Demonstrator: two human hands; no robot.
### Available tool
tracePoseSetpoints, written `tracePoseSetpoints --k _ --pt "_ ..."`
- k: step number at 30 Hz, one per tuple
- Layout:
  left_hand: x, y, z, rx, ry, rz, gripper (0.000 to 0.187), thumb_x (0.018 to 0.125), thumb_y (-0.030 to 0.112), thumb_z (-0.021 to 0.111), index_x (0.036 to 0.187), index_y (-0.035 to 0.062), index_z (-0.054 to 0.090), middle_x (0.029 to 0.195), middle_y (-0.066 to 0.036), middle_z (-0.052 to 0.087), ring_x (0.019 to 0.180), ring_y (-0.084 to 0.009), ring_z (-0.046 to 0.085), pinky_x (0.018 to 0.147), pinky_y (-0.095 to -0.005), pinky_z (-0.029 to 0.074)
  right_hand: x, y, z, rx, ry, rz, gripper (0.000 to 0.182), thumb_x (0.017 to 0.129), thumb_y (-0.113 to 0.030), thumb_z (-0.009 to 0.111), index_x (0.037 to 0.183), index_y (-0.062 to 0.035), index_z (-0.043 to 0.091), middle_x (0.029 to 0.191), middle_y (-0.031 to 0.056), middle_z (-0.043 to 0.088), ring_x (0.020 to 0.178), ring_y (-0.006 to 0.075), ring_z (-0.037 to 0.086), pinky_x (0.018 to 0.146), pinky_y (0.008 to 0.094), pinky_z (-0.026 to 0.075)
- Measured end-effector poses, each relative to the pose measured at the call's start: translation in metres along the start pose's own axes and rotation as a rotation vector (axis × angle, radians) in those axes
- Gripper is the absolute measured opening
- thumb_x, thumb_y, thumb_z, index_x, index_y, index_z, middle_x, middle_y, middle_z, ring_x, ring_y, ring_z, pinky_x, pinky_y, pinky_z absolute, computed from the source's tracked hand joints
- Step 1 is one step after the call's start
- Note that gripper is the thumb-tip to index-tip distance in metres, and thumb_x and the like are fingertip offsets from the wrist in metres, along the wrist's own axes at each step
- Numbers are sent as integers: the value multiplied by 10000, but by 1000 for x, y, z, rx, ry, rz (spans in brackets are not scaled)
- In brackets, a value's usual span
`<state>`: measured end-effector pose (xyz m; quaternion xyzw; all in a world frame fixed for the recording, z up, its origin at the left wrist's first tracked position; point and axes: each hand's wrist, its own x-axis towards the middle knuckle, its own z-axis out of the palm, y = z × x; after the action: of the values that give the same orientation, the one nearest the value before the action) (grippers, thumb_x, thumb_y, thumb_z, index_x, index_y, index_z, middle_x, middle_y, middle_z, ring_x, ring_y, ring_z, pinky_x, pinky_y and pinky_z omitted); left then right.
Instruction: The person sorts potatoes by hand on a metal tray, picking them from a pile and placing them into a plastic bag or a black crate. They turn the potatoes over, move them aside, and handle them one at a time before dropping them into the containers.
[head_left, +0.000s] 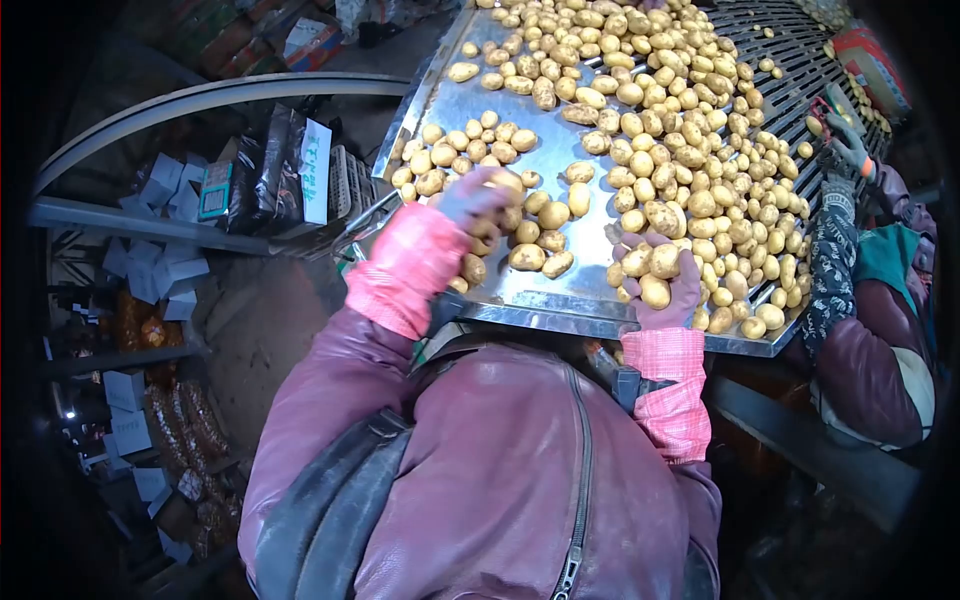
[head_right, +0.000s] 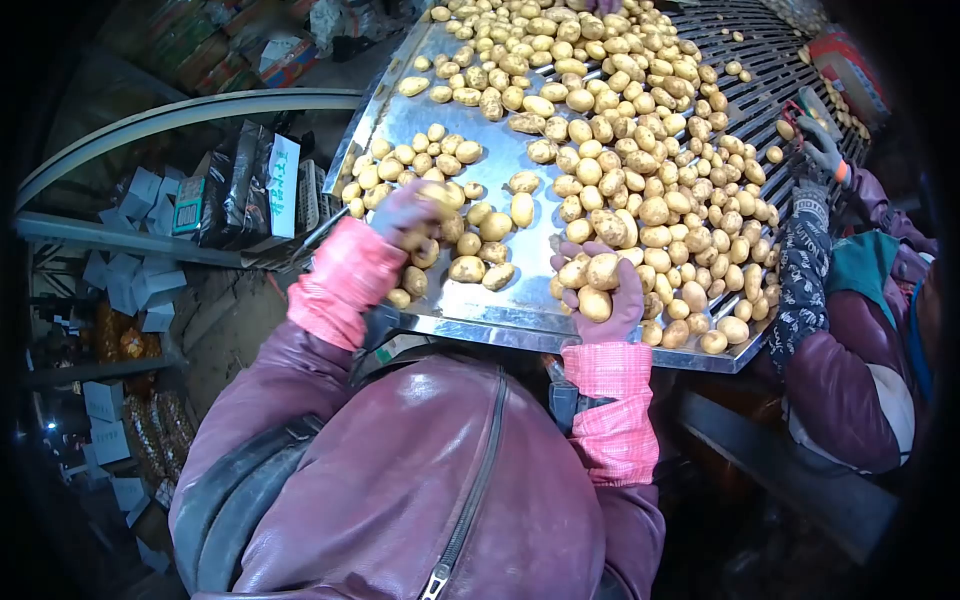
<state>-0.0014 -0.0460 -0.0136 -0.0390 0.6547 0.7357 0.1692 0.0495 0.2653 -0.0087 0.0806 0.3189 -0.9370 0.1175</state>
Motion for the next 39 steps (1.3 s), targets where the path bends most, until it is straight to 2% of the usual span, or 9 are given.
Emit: tracePoseSetpoints --k 5,10,13,19,23,29,35,38,39 --pt "-26 40 -63 -509 101 127 437 930 438 531 1150 60 548 999 -208 630 568 -199 633 418 -275 485 1 2 -1 -49 52 5 519 937 -479 489 1146 -12 578 1179 256 596 1030 341 621 549 260 470" --pt "-5 35 -44 26 1 31 296 809 158 729 1076 82 627 950 -75 674 672 -113 623 515 -271 505 3 3 -2 -60 95 5 553 932 -491 490 1163 5 569 1189 257 585 1052 358 603 549 268 478" --pt "12 38 -17 1027 -142 273 301 838 243 653 1109 121 610 1088 -105 648 987 -268 640 804 -360 516 2 3 -4 -61 91 -19 567 933 -491 486 1172 17 562 1184 262 584 1042 363 605 551 274 479" --pt "57 34 -30 1282 -236 178 292 807 293 656 1060 153 621 1097 -97 645 1005 -315 632 866 -406 495 0 0 5 -96 143 -71 574 928 -476 483 1193 30 545 1169 262 587 1020 358 618 581 287 485" --pt "61 10 -57 1163 183 392 329 815 303 700 1091 143 620 968 -99 674 921 -282 657 745 -380 530 -3 0 6 -176 185 -63 604 924 -495 459 1225 22 534 1178 231 613 1035 345 635 673 302 542" --pt "5 45 42 -306 -33 -164 397 940 410 524 1194 105 530 1014 -96 608 729 -169 588 506 -272 493 -6 2 1 -24 5 18 588 922 -472 512 1242 20 548 1169 276 606 1012 368 653 559 286 561" --pt "-38 24 154 137 -417 109 453 932 245 598 1327 81 447 1135 -114 564 980 -184 585 741 -304 518 -70 -6 3 -41 -31 35 618 924 -447 531 1339 9 496 1179 204 622 944 300 682 547 270 560" --pt "-33 -25 194 578 -458 755 504 949 204 568 1405 66 402 1102 -114 551 1064 -191 563 877 -334 484 -115 -16 -22 -181 111 -21 552 933 -437 519 1375 -108 504 1149 58 641 831 136 656 545 244 527" --pt "-50 -18 216 485 -542 216 485 981 260 520 1408 62 403 1093 -117 560 1057 -178 557 871 -329 481 -134 -20 -24 -202 137 -78 543 935 -437 513 1379 -124 503 1145 48 642 836 134 651 542 240 518"
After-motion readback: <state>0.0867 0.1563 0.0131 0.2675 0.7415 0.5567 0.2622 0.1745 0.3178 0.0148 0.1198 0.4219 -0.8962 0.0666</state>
